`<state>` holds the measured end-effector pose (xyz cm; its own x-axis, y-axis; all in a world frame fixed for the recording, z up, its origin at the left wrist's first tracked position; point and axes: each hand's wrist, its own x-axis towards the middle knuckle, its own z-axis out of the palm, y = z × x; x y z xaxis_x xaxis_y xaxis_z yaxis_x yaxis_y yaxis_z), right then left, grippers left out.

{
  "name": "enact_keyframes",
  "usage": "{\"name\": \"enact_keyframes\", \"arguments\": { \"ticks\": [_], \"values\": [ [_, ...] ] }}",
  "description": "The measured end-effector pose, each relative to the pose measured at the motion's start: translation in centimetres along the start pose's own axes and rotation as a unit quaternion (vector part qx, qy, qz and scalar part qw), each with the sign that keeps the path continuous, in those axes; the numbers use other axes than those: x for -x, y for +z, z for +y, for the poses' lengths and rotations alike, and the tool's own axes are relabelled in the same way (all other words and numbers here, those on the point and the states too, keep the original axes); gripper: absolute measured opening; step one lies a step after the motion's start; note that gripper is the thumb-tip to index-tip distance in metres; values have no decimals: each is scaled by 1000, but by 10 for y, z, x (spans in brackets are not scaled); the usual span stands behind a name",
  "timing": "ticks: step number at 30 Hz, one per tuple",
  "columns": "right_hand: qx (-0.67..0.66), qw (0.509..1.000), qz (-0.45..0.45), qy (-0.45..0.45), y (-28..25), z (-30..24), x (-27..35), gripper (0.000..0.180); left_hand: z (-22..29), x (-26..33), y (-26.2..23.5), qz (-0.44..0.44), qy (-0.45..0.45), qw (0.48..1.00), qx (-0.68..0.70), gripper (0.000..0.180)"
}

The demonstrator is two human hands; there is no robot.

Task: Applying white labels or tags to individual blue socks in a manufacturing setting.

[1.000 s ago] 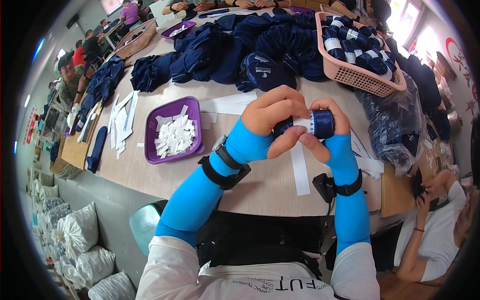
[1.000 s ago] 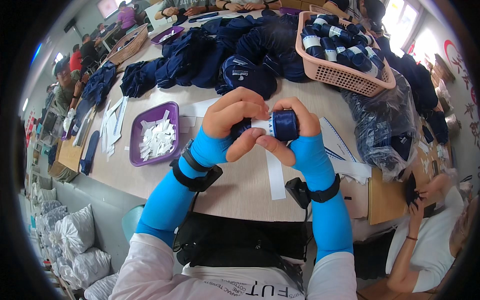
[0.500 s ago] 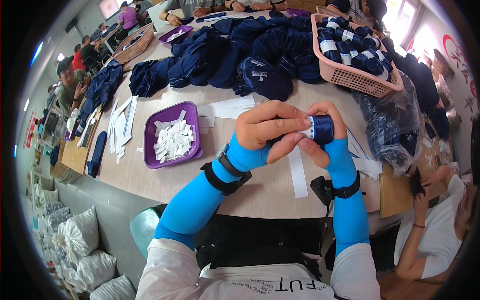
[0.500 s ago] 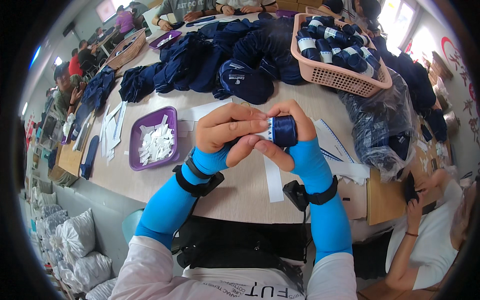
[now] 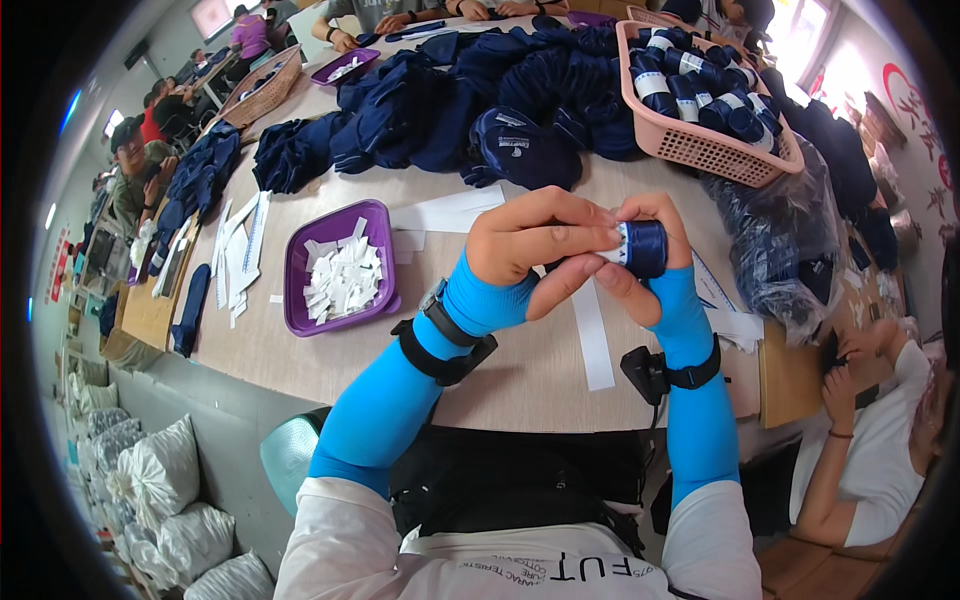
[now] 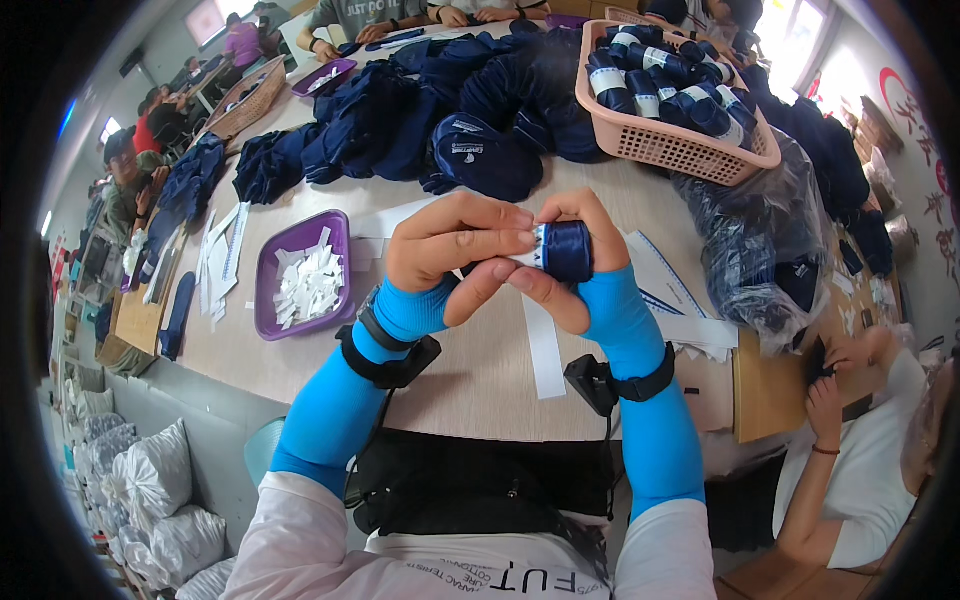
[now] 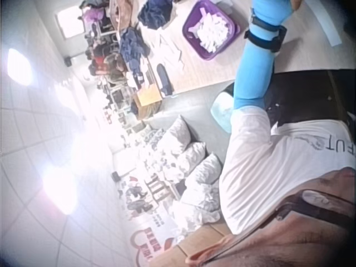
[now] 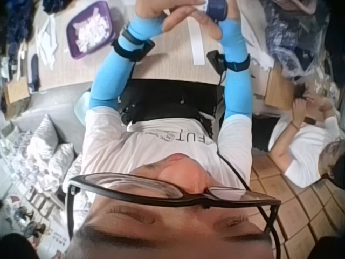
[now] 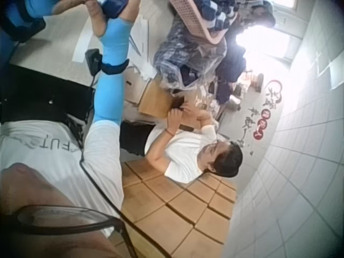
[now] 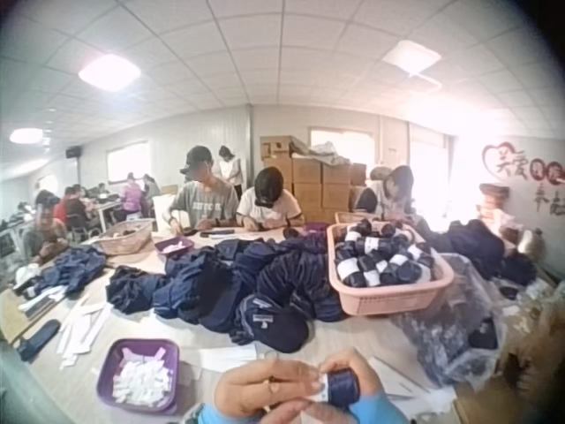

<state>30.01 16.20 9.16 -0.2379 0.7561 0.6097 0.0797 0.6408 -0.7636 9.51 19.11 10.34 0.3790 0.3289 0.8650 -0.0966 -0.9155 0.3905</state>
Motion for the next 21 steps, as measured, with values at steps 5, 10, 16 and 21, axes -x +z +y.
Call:
{"name": "enact_keyframes", "arguments": {
  "ticks": [5, 10, 16, 21],
  "values": [
    [3, 1000, -1, -5, 2, 0, -1, 49, 1, -3, -4, -2, 19, 1000, -13, 23],
    [60, 997, -34, 43, 2, -5, -3, 45, 7, -6, -14, -42, -74, 993, -84, 17],
    [97, 993, -55, 38, 5, 3, -4, 46, 5, -5, -13, -19, -122, 990, -66, 18],
    [101, 994, -34, 32, 5, 6, -2, 49, -1, -7, -9, 5, -67, 994, -90, 17]
  ]
}}
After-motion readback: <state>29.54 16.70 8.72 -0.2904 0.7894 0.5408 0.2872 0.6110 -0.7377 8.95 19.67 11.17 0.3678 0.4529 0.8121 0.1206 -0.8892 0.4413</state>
